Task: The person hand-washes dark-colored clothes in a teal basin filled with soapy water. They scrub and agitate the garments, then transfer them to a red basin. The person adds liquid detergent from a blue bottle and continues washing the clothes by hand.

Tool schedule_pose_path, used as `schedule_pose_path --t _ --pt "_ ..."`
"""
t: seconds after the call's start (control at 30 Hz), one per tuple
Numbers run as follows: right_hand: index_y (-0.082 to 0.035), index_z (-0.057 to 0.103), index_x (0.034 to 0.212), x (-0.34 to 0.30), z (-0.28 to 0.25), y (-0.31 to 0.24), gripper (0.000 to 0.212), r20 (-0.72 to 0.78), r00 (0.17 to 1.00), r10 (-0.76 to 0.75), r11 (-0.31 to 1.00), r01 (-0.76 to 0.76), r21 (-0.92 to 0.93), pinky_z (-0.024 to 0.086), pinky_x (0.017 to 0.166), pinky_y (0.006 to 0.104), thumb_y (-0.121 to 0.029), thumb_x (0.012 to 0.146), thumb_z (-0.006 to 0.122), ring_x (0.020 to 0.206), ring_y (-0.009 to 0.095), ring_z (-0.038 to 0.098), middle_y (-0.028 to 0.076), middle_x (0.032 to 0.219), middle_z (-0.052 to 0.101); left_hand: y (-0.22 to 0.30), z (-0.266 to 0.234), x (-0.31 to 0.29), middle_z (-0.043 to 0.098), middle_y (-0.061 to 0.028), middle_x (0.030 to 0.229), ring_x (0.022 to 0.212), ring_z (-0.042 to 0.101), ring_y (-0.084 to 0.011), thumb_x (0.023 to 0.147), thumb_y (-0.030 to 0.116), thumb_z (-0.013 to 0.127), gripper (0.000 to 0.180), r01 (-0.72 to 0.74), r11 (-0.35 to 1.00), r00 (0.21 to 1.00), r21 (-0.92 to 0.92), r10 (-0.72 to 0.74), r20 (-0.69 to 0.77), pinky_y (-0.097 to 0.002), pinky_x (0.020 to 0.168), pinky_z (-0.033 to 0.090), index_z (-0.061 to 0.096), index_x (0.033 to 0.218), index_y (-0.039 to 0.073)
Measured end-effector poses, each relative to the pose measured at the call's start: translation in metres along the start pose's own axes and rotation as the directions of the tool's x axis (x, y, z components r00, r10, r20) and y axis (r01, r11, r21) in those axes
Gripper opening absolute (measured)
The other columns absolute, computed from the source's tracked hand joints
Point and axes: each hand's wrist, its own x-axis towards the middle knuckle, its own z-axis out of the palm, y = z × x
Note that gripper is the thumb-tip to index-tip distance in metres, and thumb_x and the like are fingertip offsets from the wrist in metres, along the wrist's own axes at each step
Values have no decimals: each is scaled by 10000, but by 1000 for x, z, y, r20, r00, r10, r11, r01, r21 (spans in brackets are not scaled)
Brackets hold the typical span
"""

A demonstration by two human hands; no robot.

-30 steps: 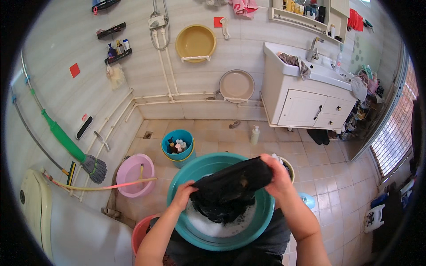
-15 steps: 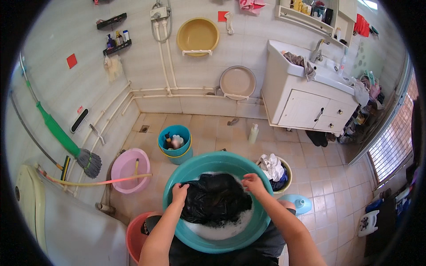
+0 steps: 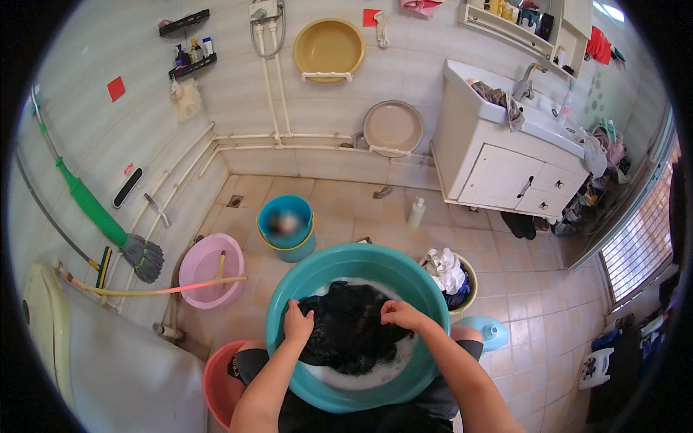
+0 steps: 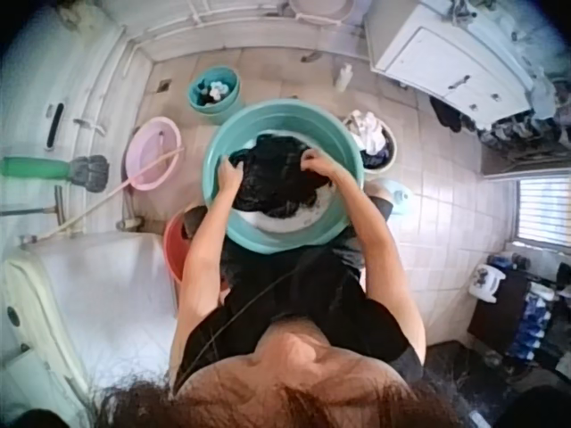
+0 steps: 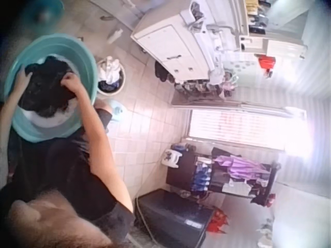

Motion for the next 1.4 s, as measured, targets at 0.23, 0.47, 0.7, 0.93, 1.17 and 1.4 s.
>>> schedule_pose_path --t 0.23,0.47,0.7,0.93,1.17,1.4 --pt "-51 509 845 -68 -29 -63 239 187 956 -225 957 181 228 371 623 196 -100 658 651 685 69 446 -24 703 460 28 -34 -22 623 -66 826 734 575 -150 728 266 666 332 68 951 724 -303 161 670 -272 671 451 612 917 -2" --pt "-103 374 1259 8 36 41 823 111 930 -351 470 277 -838 407 813 320 -446 594 715 955 243 496 155 1072 516 83 -57 -56 605 -14 869 797 547 -100 772 164 634 255 215 747 583 -628 418 697 -235 721 435 602 976 13" --pt "-41 556 1037 43 6 57 468 -240 970 -28 1000 26 -11 456 757 346 -279 654 681 837 301 586 178 916 604 71 -32 -3 597 -58 894 804 559 -153 777 195 620 305 225 310 927 -924 223 301 -287 740 453 549 971 -30" --pt "-156 200 1332 49 41 5 832 -418 861 -291 717 -93 -691 331 880 532 -464 687 627 1148 445 316 194 1355 193 24 73 -5 135 -177 1380 1238 190 -388 767 384 569 608 -431 838 902 333 394 176 -528 979 170 381 1220 24" --pt "-136 300 1318 67 72 74 656 -143 977 -157 456 -57 -888 122 970 585 -568 825 321 1216 473 134 134 1405 104 1 92 -17 213 -131 1357 1171 332 -306 789 344 520 527 -532 700 839 476 360 409 -508 952 224 396 1236 94" --pt "4 259 1294 80 70 87 756 -138 887 -441 745 276 -608 115 980 539 -554 798 387 1175 445 245 244 1305 271 -20 116 -9 525 -132 1071 1042 459 -317 749 351 513 404 -365 857 848 364 144 510 -460 887 323 527 1059 93"
